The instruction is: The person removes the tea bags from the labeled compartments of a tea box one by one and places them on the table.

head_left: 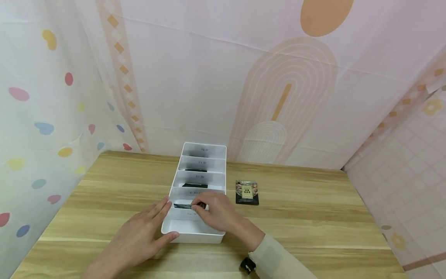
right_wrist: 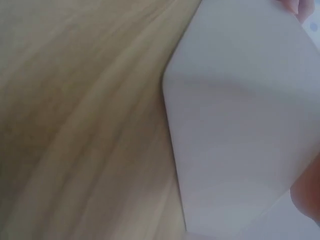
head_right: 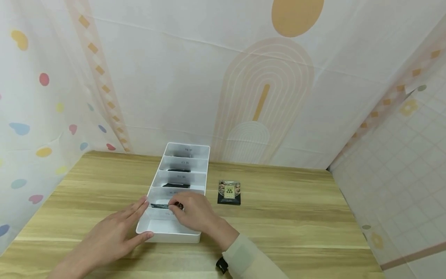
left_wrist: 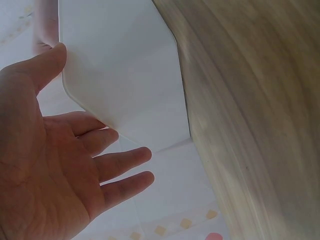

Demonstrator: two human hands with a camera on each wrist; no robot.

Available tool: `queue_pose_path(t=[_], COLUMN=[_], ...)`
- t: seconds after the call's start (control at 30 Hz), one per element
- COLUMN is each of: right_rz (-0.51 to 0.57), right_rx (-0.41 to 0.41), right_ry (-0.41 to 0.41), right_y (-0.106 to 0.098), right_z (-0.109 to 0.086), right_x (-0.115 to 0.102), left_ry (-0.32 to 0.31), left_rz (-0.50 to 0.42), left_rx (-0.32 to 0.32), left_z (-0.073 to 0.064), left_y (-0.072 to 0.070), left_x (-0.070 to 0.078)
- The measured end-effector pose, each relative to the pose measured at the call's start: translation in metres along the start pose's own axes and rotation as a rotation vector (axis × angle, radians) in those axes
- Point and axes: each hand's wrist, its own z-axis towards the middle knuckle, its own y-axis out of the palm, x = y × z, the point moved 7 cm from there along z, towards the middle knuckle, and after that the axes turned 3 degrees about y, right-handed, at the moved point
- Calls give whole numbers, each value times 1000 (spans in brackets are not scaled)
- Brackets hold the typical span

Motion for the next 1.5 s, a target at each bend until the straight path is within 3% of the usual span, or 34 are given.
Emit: queue_pose_path(t=[0.9, 1.17, 1.5], right_rz=[41, 51, 55], right_rx=[39, 109, 209], right_ry=[63, 30, 72], right_y=[-49, -69, -100], right_z=[4, 4, -1], right_x=[5, 6, 17], left_ry=[-19, -31, -21], left_rz=[-5, -10, -12], left_rx=[-26, -46, -28], left_z=[0, 0, 0], left_y=[0, 1, 1], left_x=[0, -1, 1])
